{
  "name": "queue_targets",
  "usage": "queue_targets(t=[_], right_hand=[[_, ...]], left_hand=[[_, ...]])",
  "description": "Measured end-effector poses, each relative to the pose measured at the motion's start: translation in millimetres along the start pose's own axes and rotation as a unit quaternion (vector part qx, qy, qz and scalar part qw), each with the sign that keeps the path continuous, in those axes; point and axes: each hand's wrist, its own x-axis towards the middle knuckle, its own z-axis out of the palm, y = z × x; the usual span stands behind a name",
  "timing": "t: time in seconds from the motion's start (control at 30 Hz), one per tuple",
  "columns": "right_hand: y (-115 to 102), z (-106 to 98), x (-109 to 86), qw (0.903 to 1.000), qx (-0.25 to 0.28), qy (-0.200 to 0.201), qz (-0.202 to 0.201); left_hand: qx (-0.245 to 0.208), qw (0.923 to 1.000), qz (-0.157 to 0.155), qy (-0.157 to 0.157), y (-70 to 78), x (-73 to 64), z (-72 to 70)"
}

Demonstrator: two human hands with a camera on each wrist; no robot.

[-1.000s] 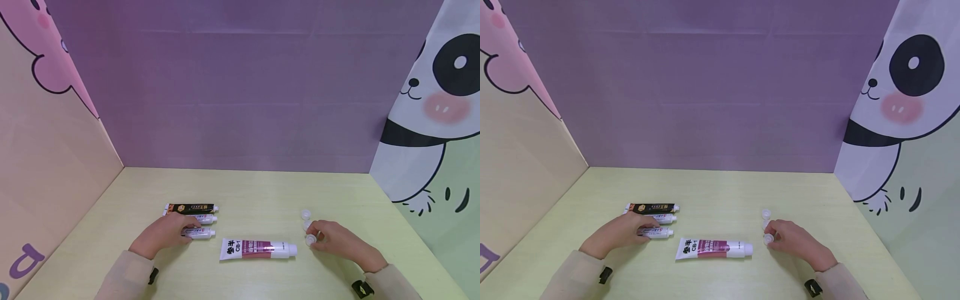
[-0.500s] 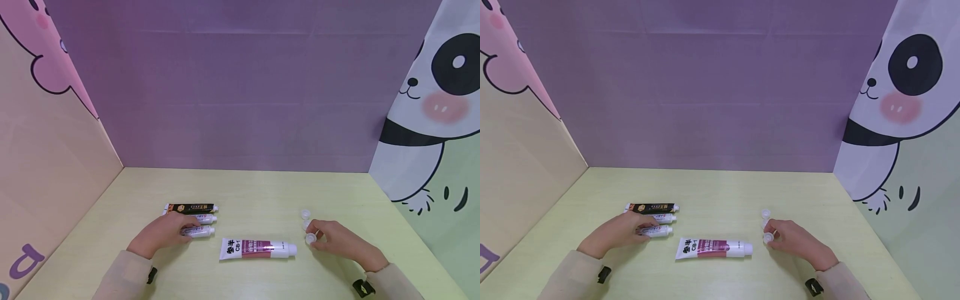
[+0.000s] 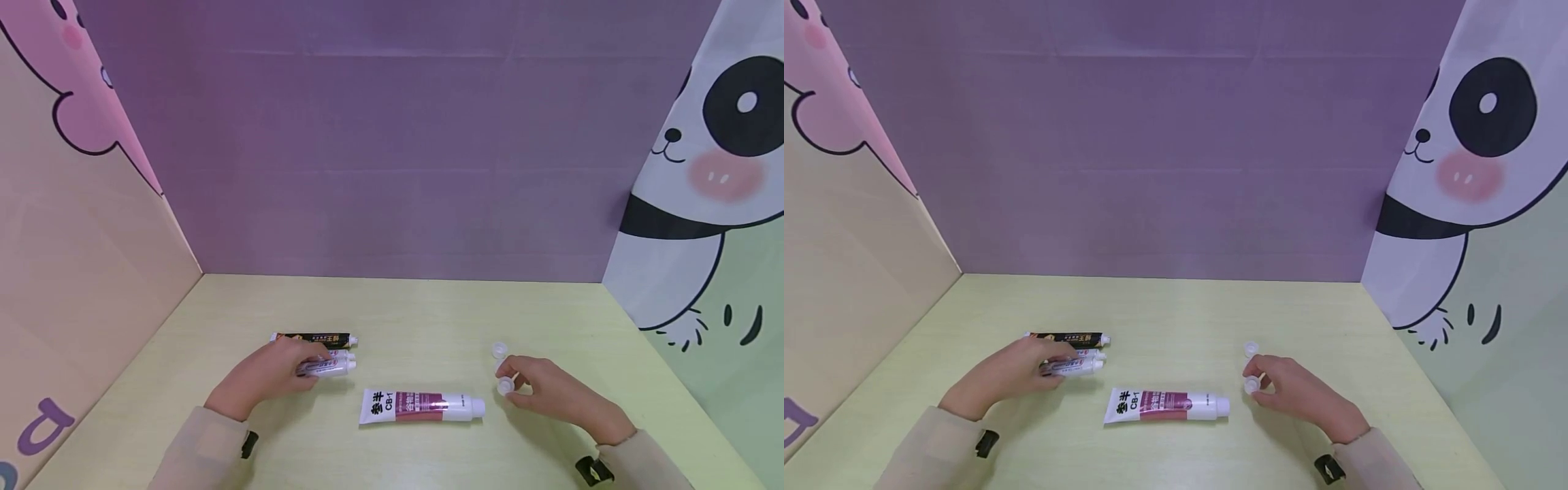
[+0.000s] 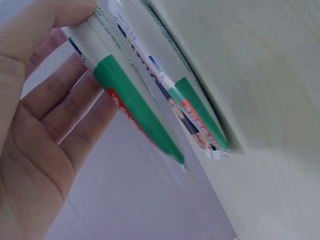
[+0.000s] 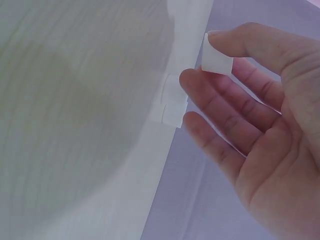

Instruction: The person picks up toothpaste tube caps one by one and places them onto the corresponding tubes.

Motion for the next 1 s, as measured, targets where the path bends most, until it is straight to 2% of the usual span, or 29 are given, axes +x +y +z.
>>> queue_targets(t=[0.17,0.4,0.63,0.77,1.0], right_hand=[[-1,1,0.6,0.9998,0.006,0.01,-0.017],[-4,2,3.6,0.999,0.0,0.025,-0.037],[-6,5,6.3,0.9989,0.004,0.037,-0.03],[-6,7,8.8,0.9978,-0.008,0.053,-0.041],[-12,11,13.9,0.9971,-0.003,0.058,-0.05]], left_hand=[[0.005,0.9999,0.01,0.011,1.8,1.2,0.5],[0.017,0.9998,0.012,0.006,5.6,5.6,3.1],[0.008,0.9997,0.023,0.006,10.1,9.8,3.6],[0.007,0.9995,0.029,0.009,12.5,13.0,4.3],[-0.005,0.9993,0.038,0.004,21.2,22.9,5.9]])
